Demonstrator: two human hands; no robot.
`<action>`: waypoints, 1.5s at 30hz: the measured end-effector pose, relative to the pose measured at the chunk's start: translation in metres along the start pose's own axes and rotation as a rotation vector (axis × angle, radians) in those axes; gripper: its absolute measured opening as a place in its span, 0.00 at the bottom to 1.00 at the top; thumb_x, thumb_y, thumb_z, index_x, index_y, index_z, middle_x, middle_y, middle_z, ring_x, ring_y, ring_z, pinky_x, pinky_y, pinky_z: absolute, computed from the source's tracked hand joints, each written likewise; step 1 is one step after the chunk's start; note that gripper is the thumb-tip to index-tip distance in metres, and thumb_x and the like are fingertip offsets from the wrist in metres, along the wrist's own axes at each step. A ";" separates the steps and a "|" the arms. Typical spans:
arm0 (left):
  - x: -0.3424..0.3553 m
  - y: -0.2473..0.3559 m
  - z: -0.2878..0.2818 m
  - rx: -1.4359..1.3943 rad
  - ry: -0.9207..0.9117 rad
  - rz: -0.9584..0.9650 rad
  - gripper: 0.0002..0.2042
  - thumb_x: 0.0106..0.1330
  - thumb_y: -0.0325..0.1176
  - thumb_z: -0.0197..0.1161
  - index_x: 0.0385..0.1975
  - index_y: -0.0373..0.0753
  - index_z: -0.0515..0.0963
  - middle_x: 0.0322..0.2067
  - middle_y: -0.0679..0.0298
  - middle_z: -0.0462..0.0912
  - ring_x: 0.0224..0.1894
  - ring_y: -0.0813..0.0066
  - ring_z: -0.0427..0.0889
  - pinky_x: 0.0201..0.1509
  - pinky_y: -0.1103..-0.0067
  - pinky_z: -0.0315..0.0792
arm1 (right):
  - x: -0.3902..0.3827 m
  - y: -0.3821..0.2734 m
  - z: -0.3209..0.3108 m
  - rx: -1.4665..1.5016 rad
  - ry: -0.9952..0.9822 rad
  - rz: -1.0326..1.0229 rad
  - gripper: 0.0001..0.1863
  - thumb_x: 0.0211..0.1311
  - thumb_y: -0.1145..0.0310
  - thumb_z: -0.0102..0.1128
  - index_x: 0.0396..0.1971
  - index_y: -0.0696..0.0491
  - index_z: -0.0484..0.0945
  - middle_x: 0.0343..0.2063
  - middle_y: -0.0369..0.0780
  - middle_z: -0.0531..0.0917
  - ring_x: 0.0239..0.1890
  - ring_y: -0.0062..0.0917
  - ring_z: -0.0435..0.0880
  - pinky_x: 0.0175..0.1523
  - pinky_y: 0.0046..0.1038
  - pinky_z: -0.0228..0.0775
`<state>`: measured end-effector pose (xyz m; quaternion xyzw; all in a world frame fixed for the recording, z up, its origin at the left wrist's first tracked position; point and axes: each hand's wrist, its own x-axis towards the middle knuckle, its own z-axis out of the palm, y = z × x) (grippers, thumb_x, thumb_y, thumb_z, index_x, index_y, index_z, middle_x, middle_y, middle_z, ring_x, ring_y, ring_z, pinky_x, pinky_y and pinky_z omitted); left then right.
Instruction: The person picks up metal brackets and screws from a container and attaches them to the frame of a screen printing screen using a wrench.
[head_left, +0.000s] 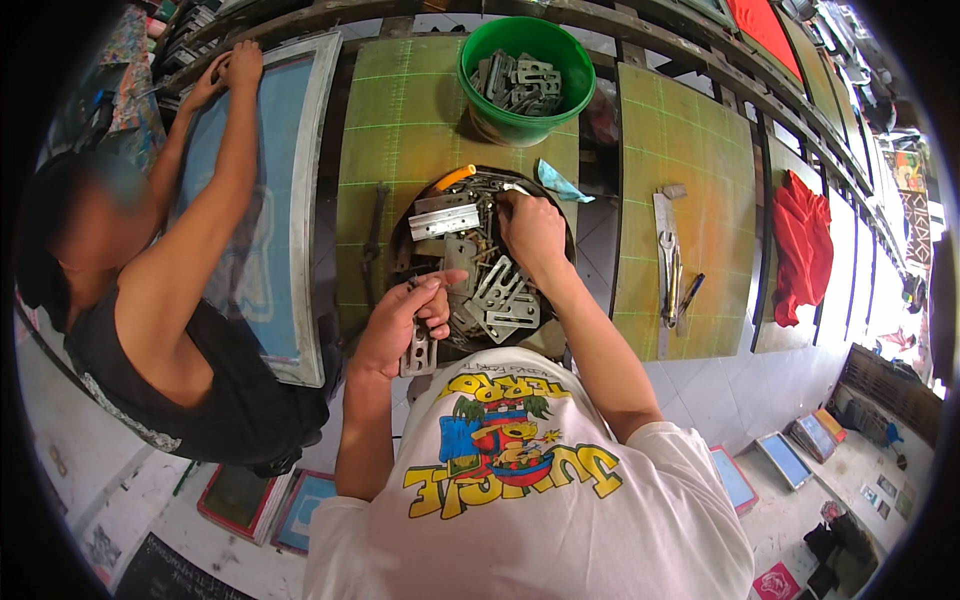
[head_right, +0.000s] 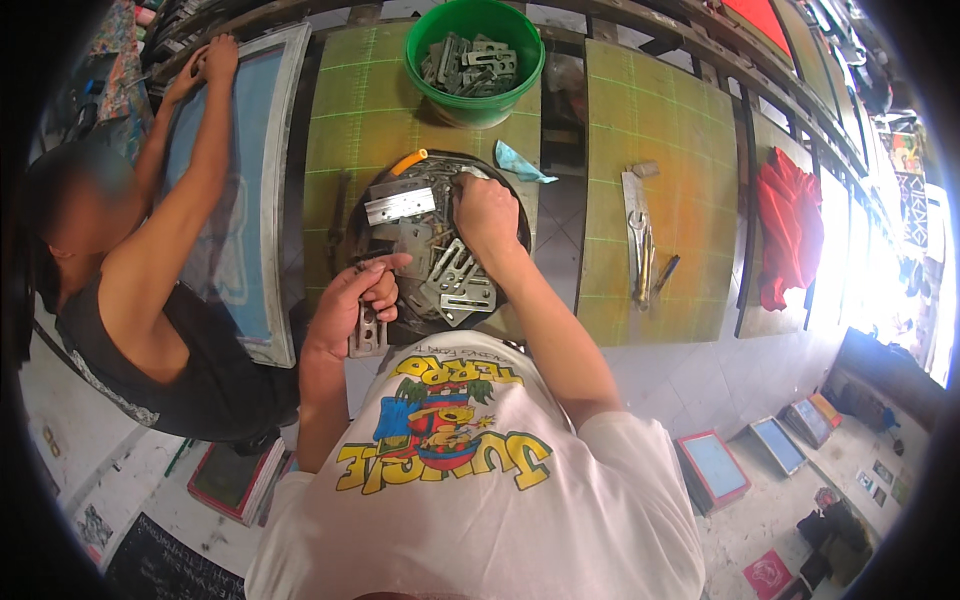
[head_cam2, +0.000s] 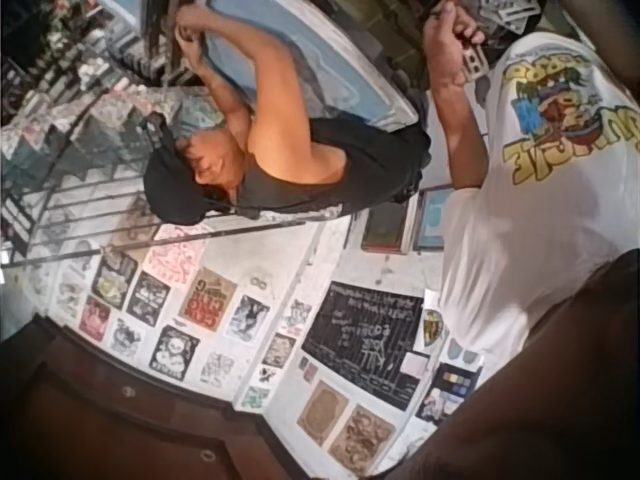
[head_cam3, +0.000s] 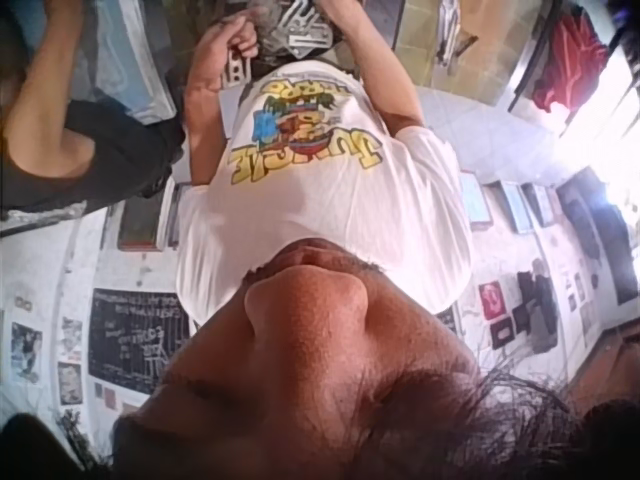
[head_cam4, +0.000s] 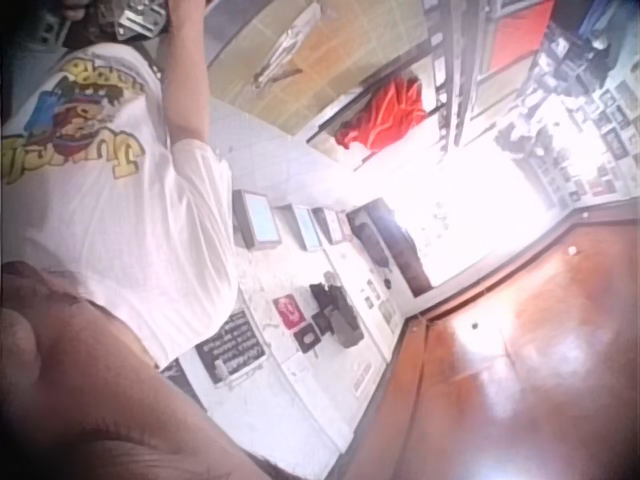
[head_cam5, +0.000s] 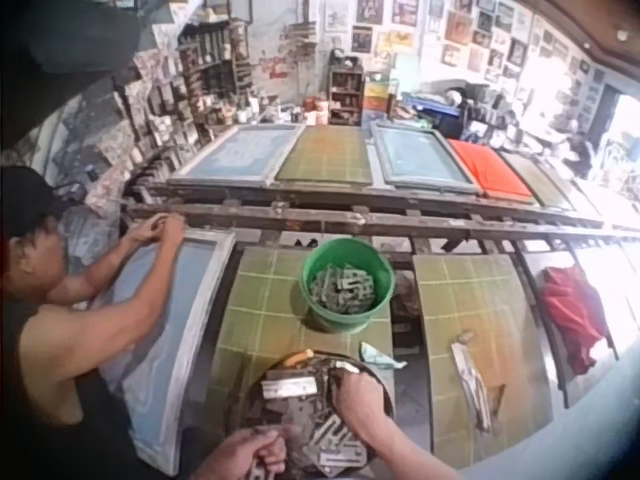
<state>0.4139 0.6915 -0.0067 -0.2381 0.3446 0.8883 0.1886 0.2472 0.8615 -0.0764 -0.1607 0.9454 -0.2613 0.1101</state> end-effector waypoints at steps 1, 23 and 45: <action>-0.001 0.000 0.000 0.002 0.003 0.005 0.21 0.81 0.38 0.51 0.62 0.27 0.71 0.23 0.76 0.57 0.27 0.86 0.61 0.33 0.84 0.64 | 0.002 0.000 0.001 -0.054 -0.019 -0.004 0.12 0.65 0.61 0.64 0.40 0.51 0.88 0.30 0.50 0.87 0.36 0.48 0.87 0.43 0.45 0.80; 0.002 0.005 0.001 0.027 0.007 0.036 0.20 0.80 0.37 0.51 0.61 0.27 0.72 0.22 0.76 0.57 0.26 0.86 0.61 0.33 0.83 0.64 | -0.015 0.007 -0.011 -0.208 -0.050 -0.164 0.09 0.63 0.74 0.54 0.33 0.53 0.85 0.26 0.49 0.87 0.31 0.45 0.89 0.36 0.43 0.82; -0.002 -0.006 -0.007 -0.207 -0.028 0.042 0.20 0.79 0.36 0.52 0.63 0.28 0.70 0.22 0.76 0.57 0.28 0.85 0.61 0.32 0.83 0.63 | -0.042 0.027 -0.043 1.352 -0.359 0.511 0.14 0.75 0.61 0.49 0.38 0.56 0.78 0.19 0.34 0.71 0.21 0.20 0.68 0.26 0.22 0.59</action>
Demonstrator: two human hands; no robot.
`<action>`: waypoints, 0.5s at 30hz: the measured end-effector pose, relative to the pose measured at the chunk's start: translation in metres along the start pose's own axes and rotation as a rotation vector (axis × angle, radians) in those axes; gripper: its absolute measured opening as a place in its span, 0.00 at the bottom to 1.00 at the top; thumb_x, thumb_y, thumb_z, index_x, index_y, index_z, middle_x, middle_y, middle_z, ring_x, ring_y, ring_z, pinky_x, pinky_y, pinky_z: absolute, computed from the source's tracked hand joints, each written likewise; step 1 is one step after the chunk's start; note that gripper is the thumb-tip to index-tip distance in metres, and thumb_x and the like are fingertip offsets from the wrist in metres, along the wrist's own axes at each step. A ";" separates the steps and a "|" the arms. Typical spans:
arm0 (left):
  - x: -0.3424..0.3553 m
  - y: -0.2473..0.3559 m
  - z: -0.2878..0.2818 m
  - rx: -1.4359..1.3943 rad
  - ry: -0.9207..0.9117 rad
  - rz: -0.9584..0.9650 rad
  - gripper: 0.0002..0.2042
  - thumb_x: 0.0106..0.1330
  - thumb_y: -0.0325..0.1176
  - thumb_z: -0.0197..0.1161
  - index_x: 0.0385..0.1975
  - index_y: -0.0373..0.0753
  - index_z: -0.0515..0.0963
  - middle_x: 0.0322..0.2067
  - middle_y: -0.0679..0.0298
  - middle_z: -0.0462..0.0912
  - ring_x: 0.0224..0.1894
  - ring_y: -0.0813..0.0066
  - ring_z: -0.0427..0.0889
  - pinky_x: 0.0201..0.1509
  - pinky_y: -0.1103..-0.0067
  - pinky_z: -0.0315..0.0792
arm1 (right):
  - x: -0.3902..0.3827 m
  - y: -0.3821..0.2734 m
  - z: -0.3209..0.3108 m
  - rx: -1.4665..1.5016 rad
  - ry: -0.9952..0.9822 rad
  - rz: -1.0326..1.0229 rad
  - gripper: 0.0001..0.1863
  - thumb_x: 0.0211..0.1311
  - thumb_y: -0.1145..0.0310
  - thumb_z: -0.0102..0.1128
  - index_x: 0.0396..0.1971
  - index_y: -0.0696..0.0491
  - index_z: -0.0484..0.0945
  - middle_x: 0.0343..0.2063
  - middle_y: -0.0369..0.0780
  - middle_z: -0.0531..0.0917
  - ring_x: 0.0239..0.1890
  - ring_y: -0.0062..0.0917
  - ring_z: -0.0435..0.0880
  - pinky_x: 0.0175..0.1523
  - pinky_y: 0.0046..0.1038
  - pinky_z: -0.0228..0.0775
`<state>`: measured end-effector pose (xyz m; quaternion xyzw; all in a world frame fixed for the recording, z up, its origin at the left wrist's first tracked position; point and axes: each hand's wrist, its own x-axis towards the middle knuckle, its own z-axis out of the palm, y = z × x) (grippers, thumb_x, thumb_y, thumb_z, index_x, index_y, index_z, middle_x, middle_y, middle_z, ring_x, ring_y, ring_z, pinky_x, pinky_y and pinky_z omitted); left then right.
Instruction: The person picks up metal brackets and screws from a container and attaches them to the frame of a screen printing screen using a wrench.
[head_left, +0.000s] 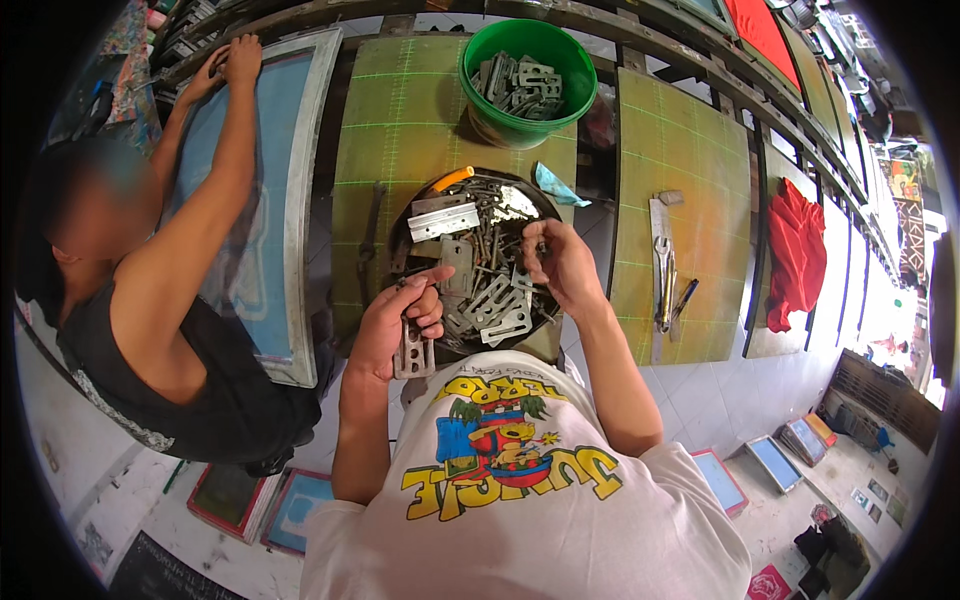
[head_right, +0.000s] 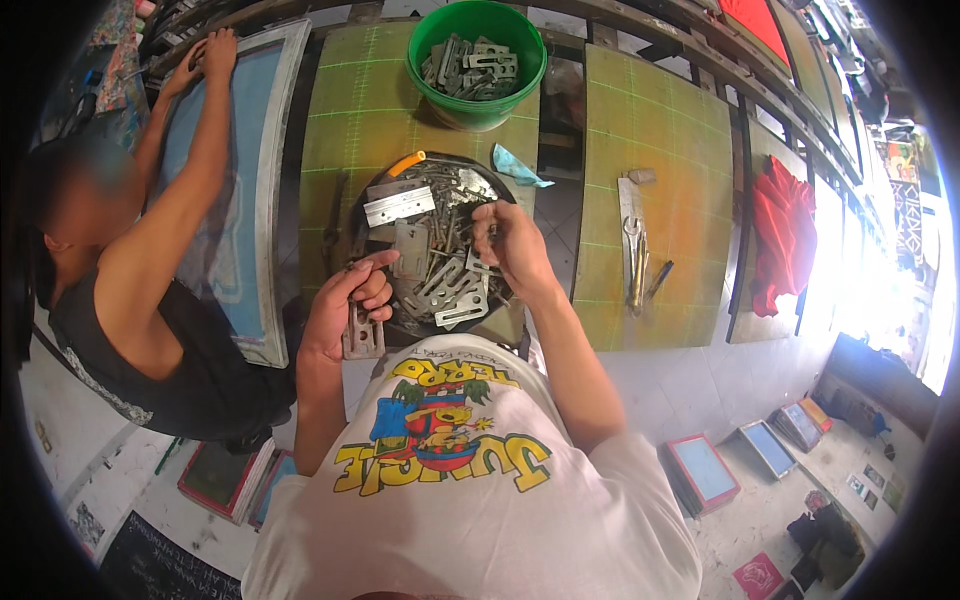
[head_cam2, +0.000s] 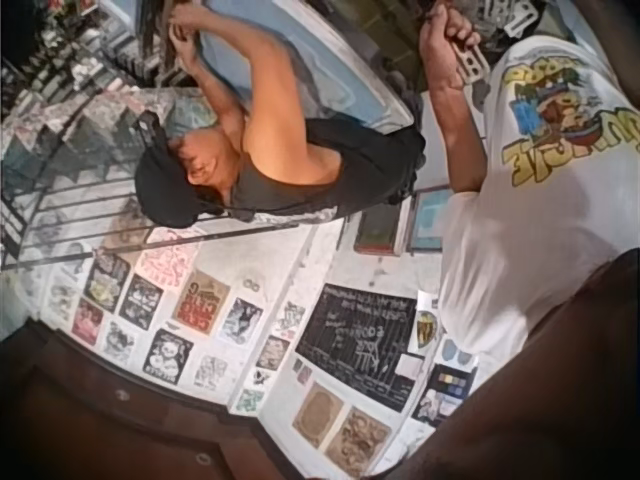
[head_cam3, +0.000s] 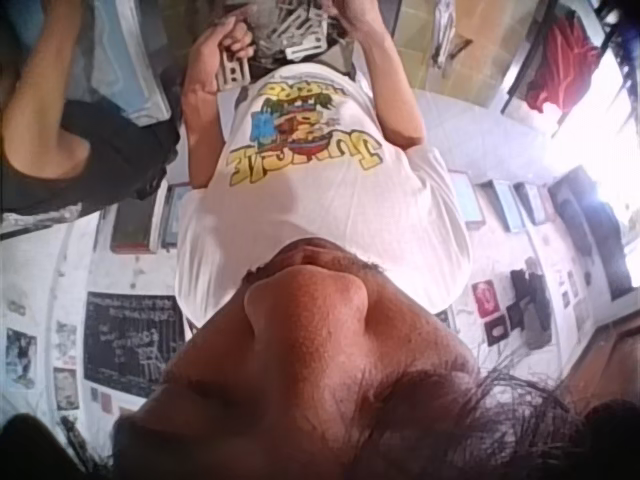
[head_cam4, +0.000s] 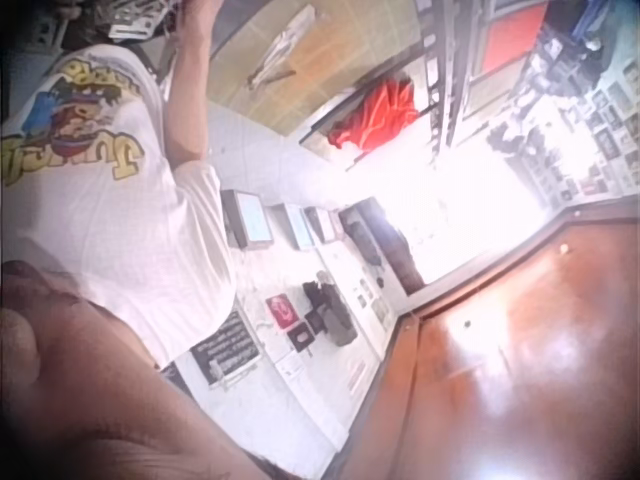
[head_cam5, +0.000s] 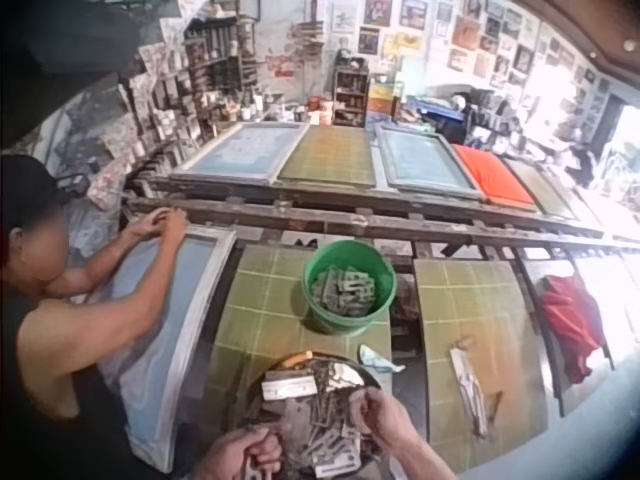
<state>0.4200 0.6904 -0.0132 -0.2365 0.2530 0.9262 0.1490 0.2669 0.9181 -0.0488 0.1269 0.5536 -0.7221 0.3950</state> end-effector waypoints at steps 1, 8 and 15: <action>0.002 -0.001 0.001 0.006 -0.001 -0.003 0.20 0.79 0.36 0.52 0.63 0.28 0.70 0.22 0.76 0.58 0.27 0.85 0.61 0.32 0.83 0.62 | 0.008 0.003 -0.002 -0.254 0.071 -0.077 0.14 0.74 0.62 0.51 0.39 0.57 0.80 0.20 0.34 0.74 0.22 0.22 0.71 0.27 0.23 0.63; 0.001 -0.002 0.001 0.013 0.000 0.001 0.20 0.79 0.36 0.52 0.63 0.28 0.71 0.22 0.76 0.58 0.27 0.85 0.61 0.33 0.83 0.63 | 0.041 0.011 0.038 -1.306 0.345 -0.474 0.11 0.62 0.66 0.67 0.36 0.59 0.86 0.30 0.54 0.86 0.37 0.51 0.87 0.45 0.47 0.80; -0.003 -0.005 -0.004 0.016 0.029 0.011 0.20 0.79 0.35 0.52 0.62 0.27 0.72 0.22 0.76 0.57 0.27 0.85 0.61 0.32 0.83 0.63 | 0.066 0.017 0.036 -1.432 0.328 -0.369 0.14 0.61 0.63 0.67 0.30 0.62 0.83 0.32 0.56 0.86 0.39 0.52 0.87 0.45 0.48 0.80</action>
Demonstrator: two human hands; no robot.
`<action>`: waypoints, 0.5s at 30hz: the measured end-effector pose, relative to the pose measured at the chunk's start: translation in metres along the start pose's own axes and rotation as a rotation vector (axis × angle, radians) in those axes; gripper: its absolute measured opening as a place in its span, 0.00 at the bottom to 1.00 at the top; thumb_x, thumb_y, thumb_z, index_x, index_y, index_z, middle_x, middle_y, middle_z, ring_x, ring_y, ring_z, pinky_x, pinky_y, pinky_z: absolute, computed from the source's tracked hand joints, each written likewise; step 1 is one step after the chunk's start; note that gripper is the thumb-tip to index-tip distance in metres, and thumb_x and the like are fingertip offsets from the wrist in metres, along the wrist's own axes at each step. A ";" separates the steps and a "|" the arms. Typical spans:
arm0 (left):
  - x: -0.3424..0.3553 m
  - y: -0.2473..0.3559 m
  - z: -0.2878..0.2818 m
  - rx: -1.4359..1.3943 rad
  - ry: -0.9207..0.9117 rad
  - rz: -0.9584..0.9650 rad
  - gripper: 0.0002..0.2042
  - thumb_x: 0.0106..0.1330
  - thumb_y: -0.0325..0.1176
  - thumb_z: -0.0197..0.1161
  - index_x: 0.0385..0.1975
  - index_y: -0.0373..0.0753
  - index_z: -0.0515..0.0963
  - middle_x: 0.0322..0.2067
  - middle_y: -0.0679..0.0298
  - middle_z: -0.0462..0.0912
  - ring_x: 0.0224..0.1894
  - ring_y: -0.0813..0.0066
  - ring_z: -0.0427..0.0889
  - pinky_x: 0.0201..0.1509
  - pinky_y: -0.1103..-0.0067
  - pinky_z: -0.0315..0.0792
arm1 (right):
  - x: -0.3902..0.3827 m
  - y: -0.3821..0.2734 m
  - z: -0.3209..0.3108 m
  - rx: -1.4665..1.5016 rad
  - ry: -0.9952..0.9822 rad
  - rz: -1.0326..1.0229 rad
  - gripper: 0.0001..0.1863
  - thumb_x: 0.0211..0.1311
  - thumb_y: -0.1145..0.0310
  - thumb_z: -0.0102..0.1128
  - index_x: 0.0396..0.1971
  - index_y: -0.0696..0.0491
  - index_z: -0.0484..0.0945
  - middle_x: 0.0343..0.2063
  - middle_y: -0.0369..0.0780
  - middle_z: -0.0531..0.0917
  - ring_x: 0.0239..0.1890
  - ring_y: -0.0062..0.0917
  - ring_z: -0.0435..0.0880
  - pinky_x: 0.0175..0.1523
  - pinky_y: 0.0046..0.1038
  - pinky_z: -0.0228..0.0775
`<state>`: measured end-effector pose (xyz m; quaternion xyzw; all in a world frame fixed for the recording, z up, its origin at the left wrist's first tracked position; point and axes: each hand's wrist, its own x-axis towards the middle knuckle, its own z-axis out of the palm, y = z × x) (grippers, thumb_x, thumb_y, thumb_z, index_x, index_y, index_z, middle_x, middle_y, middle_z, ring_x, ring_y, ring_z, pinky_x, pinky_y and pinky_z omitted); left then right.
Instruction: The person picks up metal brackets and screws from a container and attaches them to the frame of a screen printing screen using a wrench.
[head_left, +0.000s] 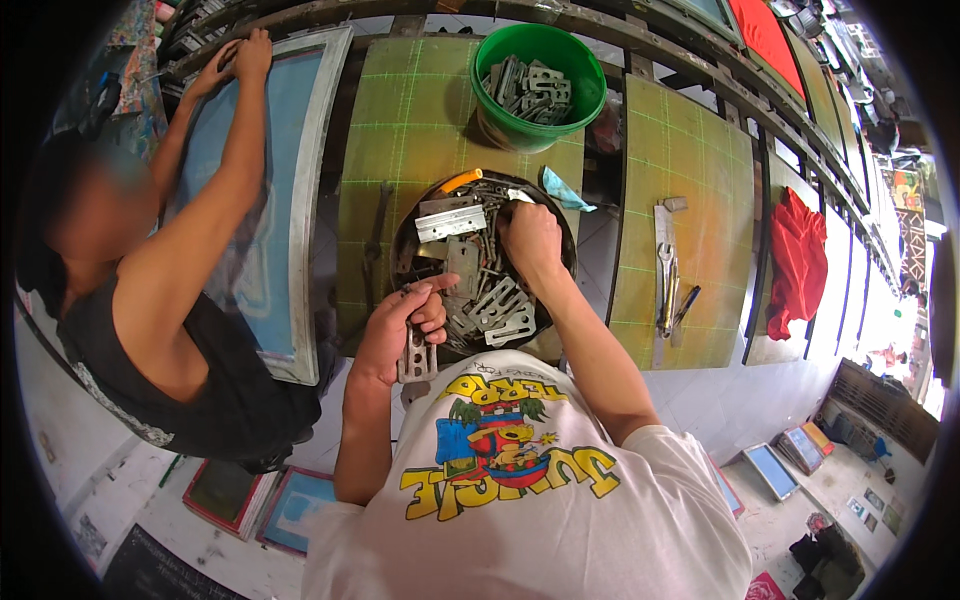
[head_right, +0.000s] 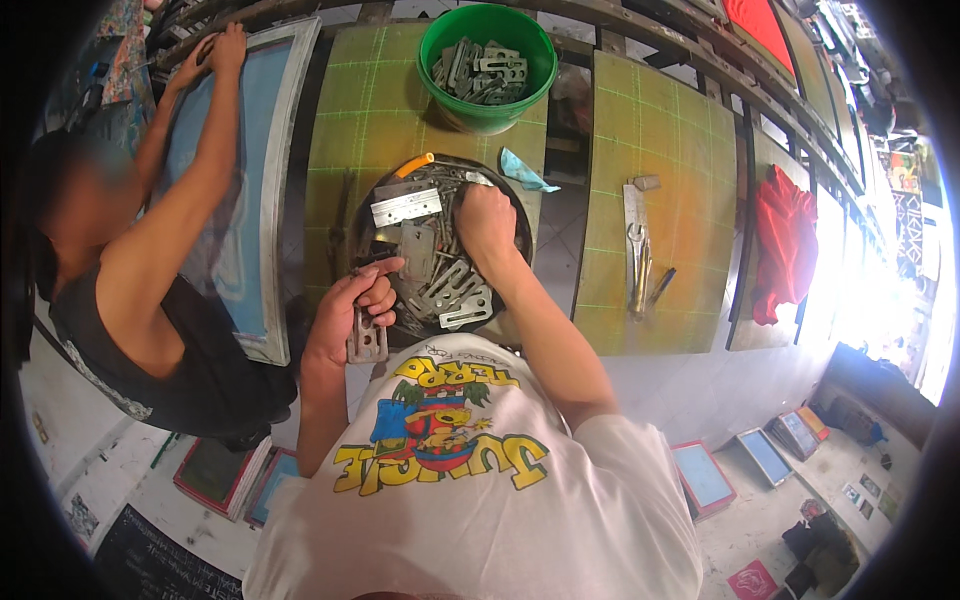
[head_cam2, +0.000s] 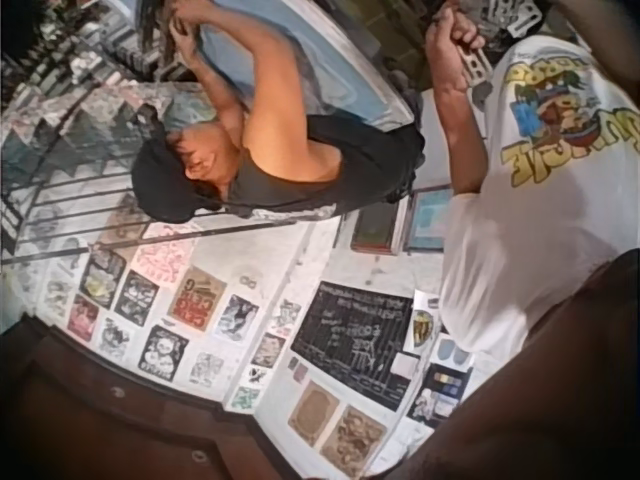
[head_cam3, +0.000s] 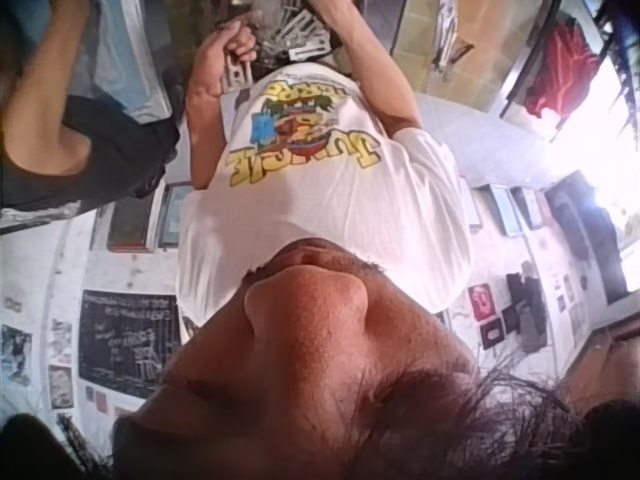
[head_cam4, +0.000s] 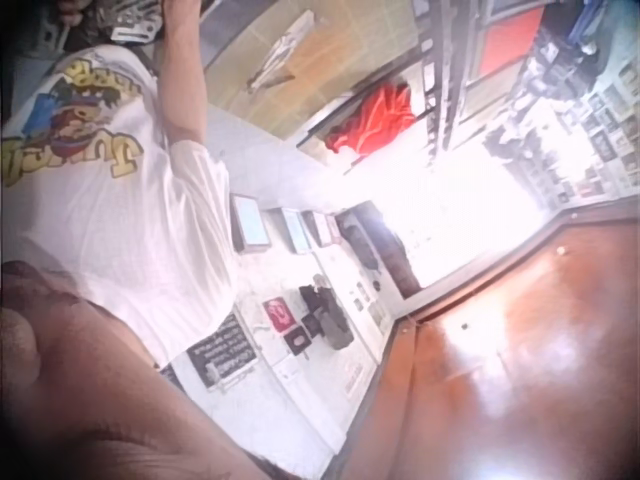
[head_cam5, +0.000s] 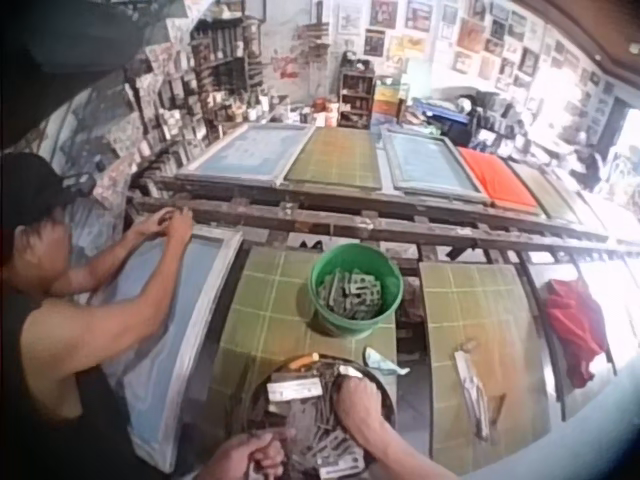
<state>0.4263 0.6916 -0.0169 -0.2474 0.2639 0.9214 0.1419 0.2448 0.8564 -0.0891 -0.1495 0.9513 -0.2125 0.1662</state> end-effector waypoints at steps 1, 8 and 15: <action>0.001 -0.001 0.000 0.004 0.006 -0.003 0.20 0.79 0.35 0.52 0.62 0.27 0.72 0.22 0.76 0.57 0.27 0.85 0.61 0.33 0.83 0.63 | -0.001 0.001 -0.003 -0.005 -0.005 -0.016 0.14 0.62 0.64 0.66 0.30 0.62 0.83 0.32 0.56 0.86 0.39 0.52 0.87 0.45 0.48 0.79; -0.002 0.005 0.006 0.002 -0.018 0.014 0.20 0.80 0.36 0.51 0.62 0.28 0.73 0.22 0.76 0.58 0.27 0.85 0.61 0.33 0.83 0.63 | -0.033 0.040 -0.044 1.396 -0.527 0.126 0.14 0.70 0.62 0.49 0.33 0.58 0.75 0.24 0.46 0.80 0.24 0.33 0.78 0.28 0.30 0.68; 0.007 0.003 0.009 0.135 0.009 -0.014 0.19 0.80 0.36 0.51 0.63 0.29 0.72 0.24 0.76 0.60 0.28 0.86 0.62 0.33 0.84 0.64 | -0.091 0.050 -0.100 1.550 -0.274 0.246 0.24 0.82 0.53 0.42 0.28 0.55 0.72 0.22 0.38 0.73 0.21 0.17 0.67 0.23 0.20 0.55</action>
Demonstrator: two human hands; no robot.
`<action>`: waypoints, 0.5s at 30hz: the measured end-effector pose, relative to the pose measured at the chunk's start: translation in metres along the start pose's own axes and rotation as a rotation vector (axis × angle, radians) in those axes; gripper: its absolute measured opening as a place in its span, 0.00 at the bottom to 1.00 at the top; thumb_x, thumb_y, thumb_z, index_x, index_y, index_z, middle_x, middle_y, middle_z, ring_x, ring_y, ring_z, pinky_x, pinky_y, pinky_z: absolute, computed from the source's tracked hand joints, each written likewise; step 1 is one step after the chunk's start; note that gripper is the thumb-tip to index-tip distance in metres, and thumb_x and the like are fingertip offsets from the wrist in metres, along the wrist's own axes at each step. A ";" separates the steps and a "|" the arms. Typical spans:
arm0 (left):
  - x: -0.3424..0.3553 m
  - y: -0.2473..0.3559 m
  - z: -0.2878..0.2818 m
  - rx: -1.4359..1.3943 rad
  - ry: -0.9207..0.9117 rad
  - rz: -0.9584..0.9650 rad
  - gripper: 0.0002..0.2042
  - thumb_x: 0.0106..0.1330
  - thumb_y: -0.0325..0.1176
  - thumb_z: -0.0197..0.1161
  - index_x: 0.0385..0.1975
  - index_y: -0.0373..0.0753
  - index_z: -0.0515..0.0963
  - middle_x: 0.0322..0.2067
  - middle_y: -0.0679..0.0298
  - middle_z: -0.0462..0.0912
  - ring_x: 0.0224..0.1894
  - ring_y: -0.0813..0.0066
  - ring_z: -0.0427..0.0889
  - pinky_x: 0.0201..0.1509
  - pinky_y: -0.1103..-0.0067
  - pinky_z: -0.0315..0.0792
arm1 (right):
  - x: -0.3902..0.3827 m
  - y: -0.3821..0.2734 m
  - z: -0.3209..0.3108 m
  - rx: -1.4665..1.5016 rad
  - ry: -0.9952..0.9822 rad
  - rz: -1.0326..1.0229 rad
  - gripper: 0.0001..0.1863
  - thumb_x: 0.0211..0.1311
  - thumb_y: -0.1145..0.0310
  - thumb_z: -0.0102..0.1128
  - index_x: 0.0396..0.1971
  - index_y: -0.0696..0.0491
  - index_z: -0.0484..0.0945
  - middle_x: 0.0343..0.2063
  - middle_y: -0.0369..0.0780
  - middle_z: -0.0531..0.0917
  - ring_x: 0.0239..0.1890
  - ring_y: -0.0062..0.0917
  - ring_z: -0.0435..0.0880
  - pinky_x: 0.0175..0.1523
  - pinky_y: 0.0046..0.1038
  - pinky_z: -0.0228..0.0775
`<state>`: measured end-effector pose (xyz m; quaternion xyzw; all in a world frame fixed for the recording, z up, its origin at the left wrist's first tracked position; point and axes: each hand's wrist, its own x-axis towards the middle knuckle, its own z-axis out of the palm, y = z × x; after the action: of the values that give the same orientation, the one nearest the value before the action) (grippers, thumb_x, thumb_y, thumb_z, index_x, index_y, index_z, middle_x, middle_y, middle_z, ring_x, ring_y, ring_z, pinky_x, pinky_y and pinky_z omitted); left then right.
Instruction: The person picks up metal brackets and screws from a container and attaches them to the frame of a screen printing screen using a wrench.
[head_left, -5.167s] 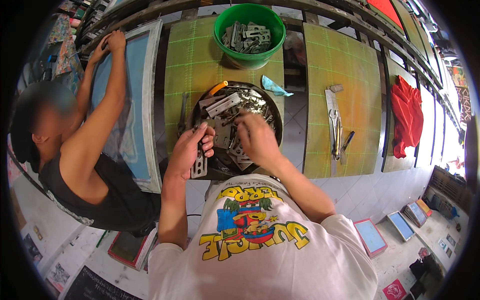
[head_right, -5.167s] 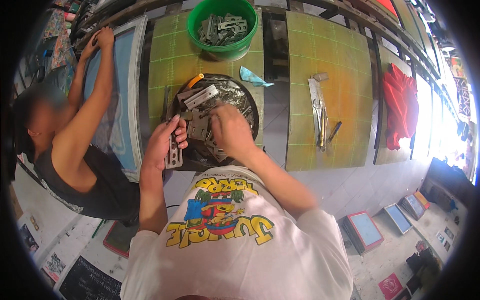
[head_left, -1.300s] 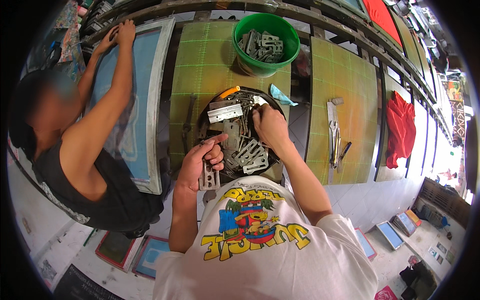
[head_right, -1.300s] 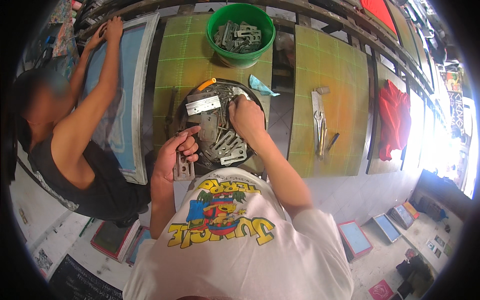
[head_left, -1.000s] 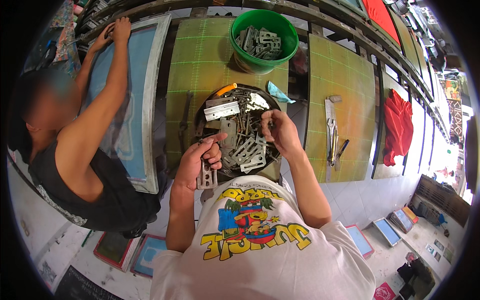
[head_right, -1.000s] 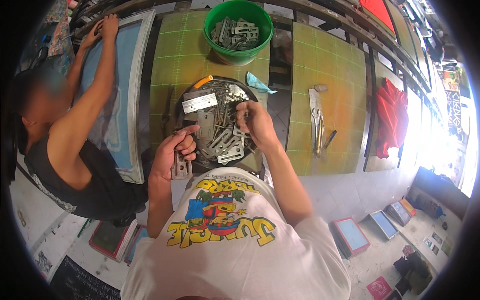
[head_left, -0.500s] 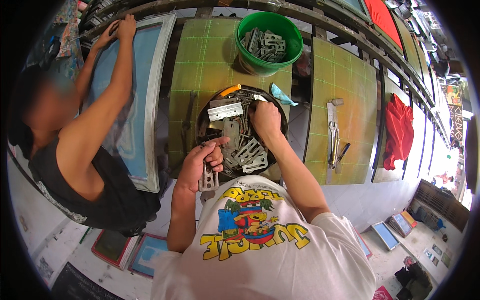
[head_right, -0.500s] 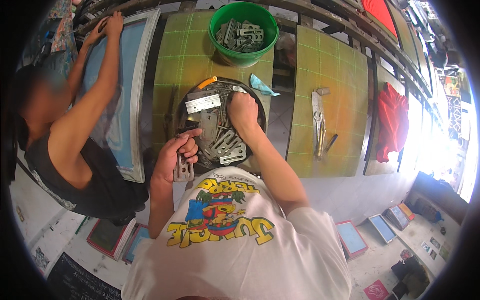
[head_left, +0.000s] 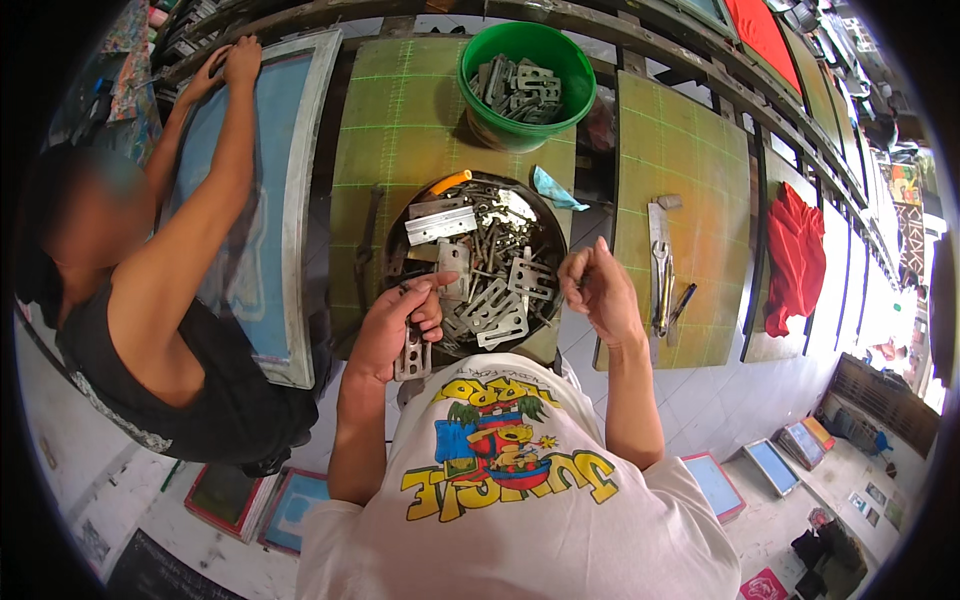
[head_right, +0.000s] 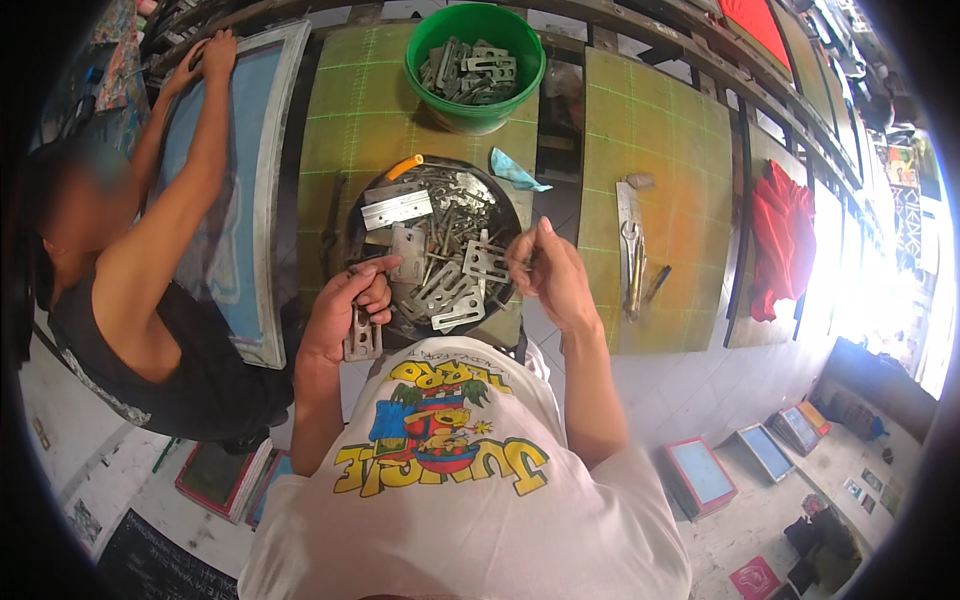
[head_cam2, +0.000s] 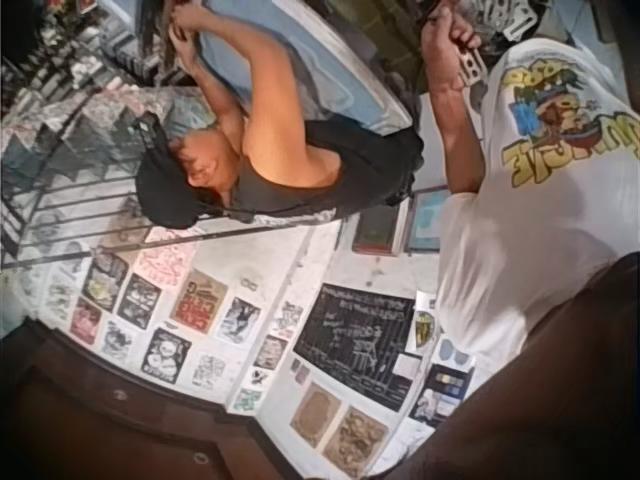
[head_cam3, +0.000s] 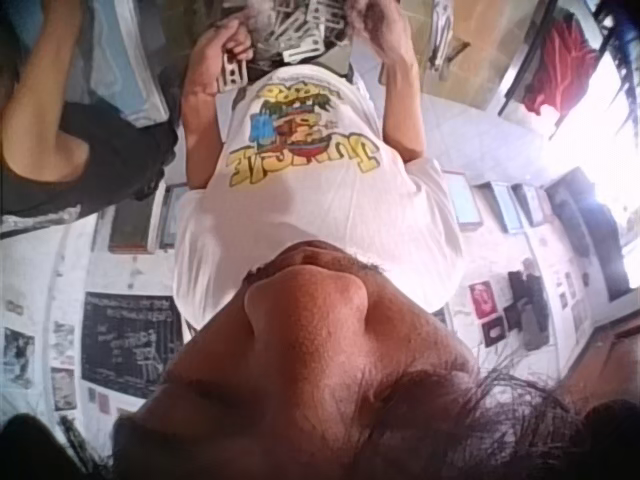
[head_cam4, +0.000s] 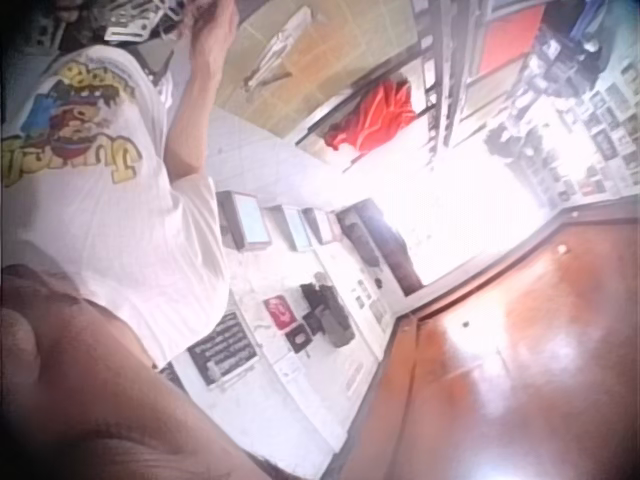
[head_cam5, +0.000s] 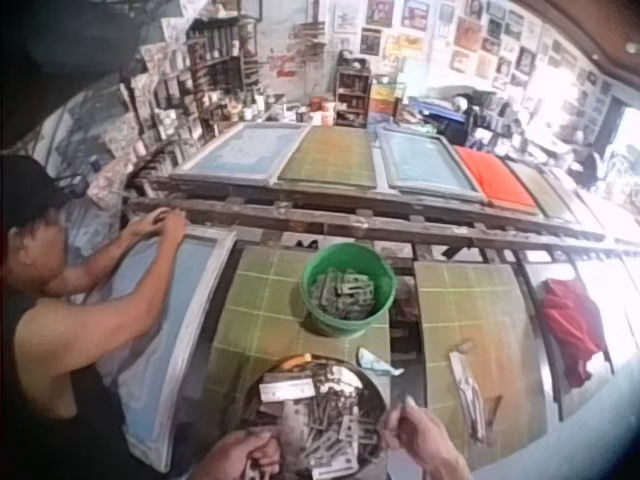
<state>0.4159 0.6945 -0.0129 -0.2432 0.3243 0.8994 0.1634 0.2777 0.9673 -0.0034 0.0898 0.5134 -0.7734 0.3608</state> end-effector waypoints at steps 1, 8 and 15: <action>0.002 -0.001 0.001 0.024 0.000 -0.007 0.19 0.81 0.36 0.51 0.63 0.30 0.72 0.24 0.76 0.61 0.28 0.86 0.62 0.33 0.85 0.64 | 0.001 0.005 -0.010 -0.122 0.049 -0.077 0.28 0.82 0.49 0.43 0.30 0.57 0.77 0.21 0.34 0.72 0.21 0.15 0.65 0.24 0.19 0.54; 0.025 0.009 0.025 0.165 0.053 -0.036 0.17 0.81 0.37 0.53 0.61 0.33 0.76 0.24 0.76 0.65 0.29 0.87 0.65 0.33 0.85 0.65 | -0.004 0.012 -0.013 -0.430 0.243 -0.087 0.22 0.79 0.55 0.53 0.40 0.59 0.87 0.20 0.27 0.73 0.22 0.11 0.65 0.27 0.19 0.56; 0.034 0.015 0.022 0.108 -0.029 -0.087 0.18 0.81 0.37 0.52 0.57 0.30 0.77 0.24 0.77 0.60 0.26 0.88 0.62 0.31 0.85 0.63 | 0.012 0.037 0.012 -1.325 0.304 -0.319 0.08 0.67 0.63 0.63 0.38 0.50 0.87 0.32 0.48 0.88 0.34 0.47 0.88 0.40 0.42 0.79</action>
<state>0.3734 0.7028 -0.0092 -0.2350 0.3592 0.8760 0.2201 0.2961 0.9435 -0.0313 -0.1185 0.9288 -0.3197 0.1455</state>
